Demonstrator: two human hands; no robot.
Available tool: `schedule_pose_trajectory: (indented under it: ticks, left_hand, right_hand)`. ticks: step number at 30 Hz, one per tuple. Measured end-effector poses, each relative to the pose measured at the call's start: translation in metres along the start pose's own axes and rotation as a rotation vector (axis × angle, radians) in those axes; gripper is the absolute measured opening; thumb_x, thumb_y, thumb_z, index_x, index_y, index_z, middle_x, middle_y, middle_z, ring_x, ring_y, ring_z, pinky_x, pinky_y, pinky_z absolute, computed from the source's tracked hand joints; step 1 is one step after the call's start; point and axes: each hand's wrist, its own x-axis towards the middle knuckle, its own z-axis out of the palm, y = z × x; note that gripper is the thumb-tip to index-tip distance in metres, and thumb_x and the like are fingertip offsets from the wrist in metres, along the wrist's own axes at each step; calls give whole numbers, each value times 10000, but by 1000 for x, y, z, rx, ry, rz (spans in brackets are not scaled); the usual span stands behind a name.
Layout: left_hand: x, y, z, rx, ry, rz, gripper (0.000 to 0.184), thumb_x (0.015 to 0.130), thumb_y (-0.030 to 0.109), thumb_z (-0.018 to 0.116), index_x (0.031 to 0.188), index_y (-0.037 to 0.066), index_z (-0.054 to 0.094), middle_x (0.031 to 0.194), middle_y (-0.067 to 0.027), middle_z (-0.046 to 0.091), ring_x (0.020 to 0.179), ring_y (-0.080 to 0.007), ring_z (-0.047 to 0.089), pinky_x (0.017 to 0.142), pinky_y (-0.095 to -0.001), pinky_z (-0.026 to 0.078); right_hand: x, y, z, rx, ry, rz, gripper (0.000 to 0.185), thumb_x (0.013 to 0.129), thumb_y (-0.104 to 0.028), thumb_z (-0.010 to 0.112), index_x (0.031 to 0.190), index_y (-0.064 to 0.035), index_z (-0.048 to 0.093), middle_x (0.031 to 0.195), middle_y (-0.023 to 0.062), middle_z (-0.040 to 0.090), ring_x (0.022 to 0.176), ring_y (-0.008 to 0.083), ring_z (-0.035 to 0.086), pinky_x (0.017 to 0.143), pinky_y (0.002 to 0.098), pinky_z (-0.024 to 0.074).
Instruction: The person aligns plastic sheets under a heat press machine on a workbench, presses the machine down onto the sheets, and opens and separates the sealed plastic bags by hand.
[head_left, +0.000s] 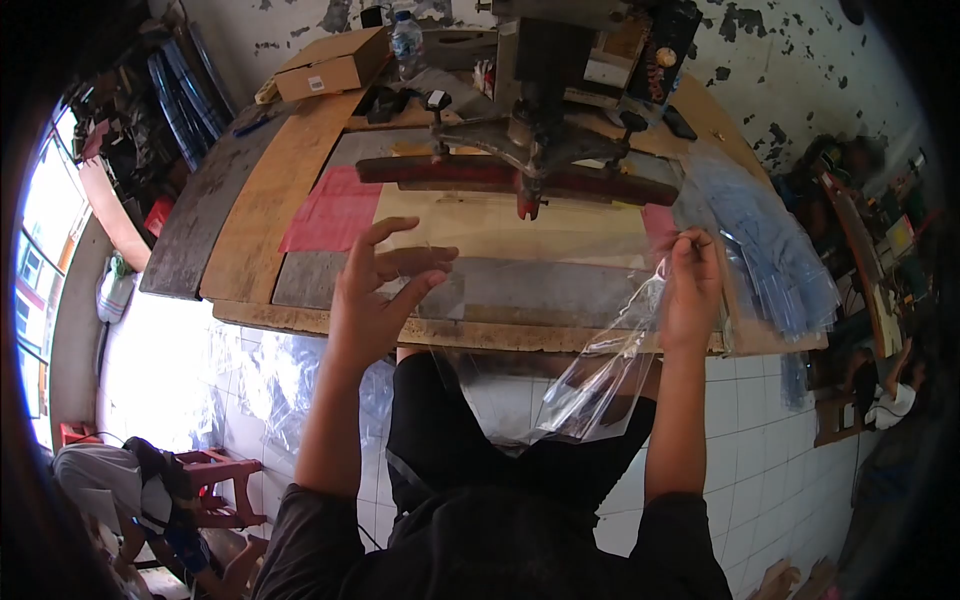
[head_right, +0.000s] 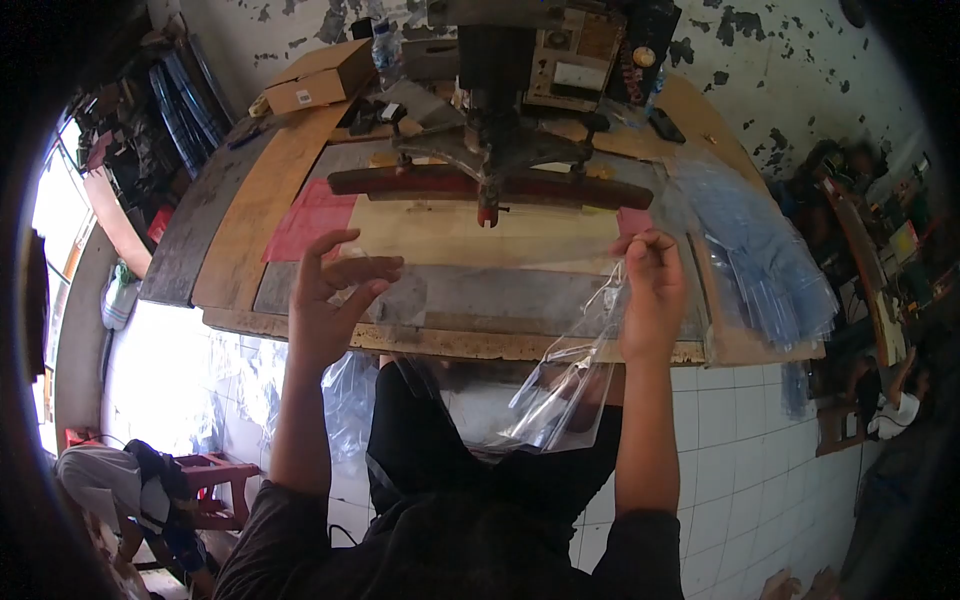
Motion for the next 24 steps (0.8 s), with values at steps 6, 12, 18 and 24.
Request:
schedule_pose_trajectory:
  ticks: [6,12,18,24]
  left_hand:
    - [-1,-39,-1,-22,-52,-106,261,944,-13,761,1176,3,644,1001,-136,818,1012,-203,786,915,-328,603]
    - [-8,-53,4,18,-101,-134,245,944,0,770,1162,9,659,996,-139,810,999,-210,787,917,-338,608]
    - [-17,-43,6,-110,-80,-176,274,939,-18,762,1195,29,678,1061,-148,805,1013,-219,783,896,-365,613]
    - [-34,-45,1,185,-153,60,191,932,-5,767,1104,34,694,1050,-134,811,969,-241,798,843,-359,622]
  right_hand:
    - [-7,15,-11,-133,-60,49,283,1035,-270,737,1160,-45,622,1032,62,711,1006,143,656,969,306,476]
    - [-16,22,-14,-313,-22,158,266,1052,-265,711,1112,-10,672,1013,75,752,966,146,679,924,302,501]
    - [-25,39,-23,-319,-65,210,262,1069,-268,686,1089,-7,679,992,82,771,972,126,680,924,284,494]
    - [-29,42,-31,-310,-91,213,255,1077,-263,674,1050,-10,659,999,93,769,971,157,708,950,296,502]
